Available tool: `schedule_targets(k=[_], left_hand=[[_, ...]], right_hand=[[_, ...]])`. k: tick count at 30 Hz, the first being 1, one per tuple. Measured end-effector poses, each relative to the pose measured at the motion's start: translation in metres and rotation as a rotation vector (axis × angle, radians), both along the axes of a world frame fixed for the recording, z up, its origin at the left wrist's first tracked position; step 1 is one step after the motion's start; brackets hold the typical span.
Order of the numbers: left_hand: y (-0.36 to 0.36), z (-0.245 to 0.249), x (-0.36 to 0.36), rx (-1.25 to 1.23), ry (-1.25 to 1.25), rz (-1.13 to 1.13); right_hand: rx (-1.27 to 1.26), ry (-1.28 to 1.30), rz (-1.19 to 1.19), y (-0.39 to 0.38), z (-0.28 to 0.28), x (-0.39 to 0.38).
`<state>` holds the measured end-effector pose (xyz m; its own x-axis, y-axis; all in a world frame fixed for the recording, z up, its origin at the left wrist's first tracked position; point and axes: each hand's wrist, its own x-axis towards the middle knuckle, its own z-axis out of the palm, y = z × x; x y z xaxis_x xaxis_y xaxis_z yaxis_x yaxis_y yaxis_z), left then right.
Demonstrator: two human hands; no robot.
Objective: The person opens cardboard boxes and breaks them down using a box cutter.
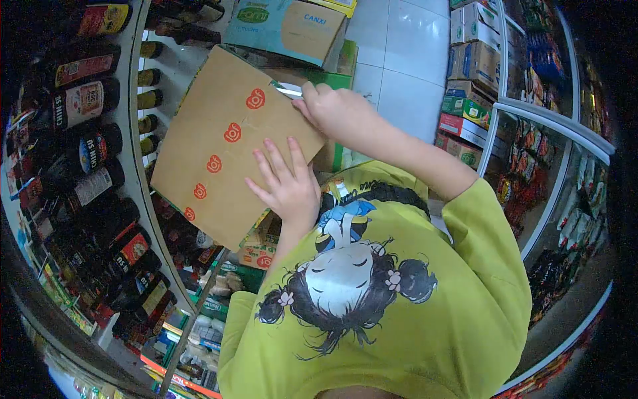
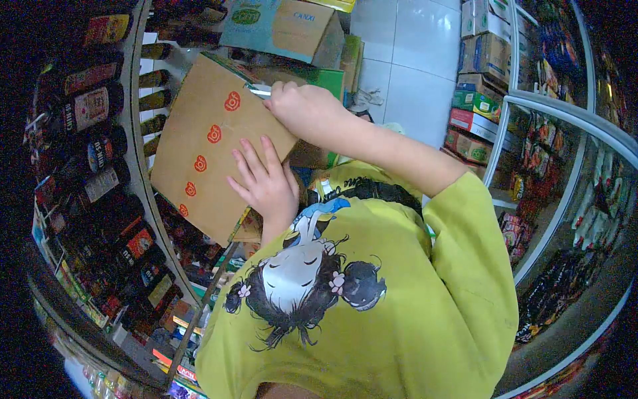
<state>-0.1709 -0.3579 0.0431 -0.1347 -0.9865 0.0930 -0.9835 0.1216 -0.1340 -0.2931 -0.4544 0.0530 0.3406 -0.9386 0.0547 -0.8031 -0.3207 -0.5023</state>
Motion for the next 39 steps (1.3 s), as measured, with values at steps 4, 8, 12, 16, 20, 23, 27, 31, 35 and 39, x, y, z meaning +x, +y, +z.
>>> schedule_targets(k=[4,8,12,16,20,23,27,31,35,39], left_hand=[[-0.001,0.000,0.001,-0.021,-0.006,-0.003],[0.000,-0.003,0.001,-0.043,-0.014,-0.005],[-0.002,0.000,0.001,-0.023,-0.013,0.002],[-0.001,0.001,-0.001,-0.011,-0.018,0.012],[-0.002,-0.002,0.001,-0.024,-0.042,0.004],[-0.002,-0.001,0.001,-0.014,-0.048,0.007],[-0.002,0.001,0.001,-0.009,-0.021,0.004],[-0.002,-0.001,0.001,-0.033,-0.018,0.005],[-0.002,0.001,0.000,-0.018,-0.023,0.015],[-0.002,-0.001,0.001,-0.041,-0.035,0.010]], right_hand=[[-0.016,-0.027,0.043,0.000,0.001,0.000],[-0.085,-0.073,0.001,0.004,0.000,0.003],[-0.073,-0.063,-0.038,0.006,-0.001,0.006],[-0.058,-0.083,-0.082,0.007,-0.007,0.008],[-0.105,-0.081,-0.084,0.008,-0.006,0.008],[-0.125,-0.082,-0.079,0.008,-0.006,0.009],[-0.170,-0.057,-0.049,0.007,-0.006,0.009],[-0.195,-0.057,-0.015,0.005,-0.007,0.008],[-0.220,-0.079,0.019,0.005,-0.004,0.006],[-0.179,-0.078,0.029,0.004,-0.006,0.006]])
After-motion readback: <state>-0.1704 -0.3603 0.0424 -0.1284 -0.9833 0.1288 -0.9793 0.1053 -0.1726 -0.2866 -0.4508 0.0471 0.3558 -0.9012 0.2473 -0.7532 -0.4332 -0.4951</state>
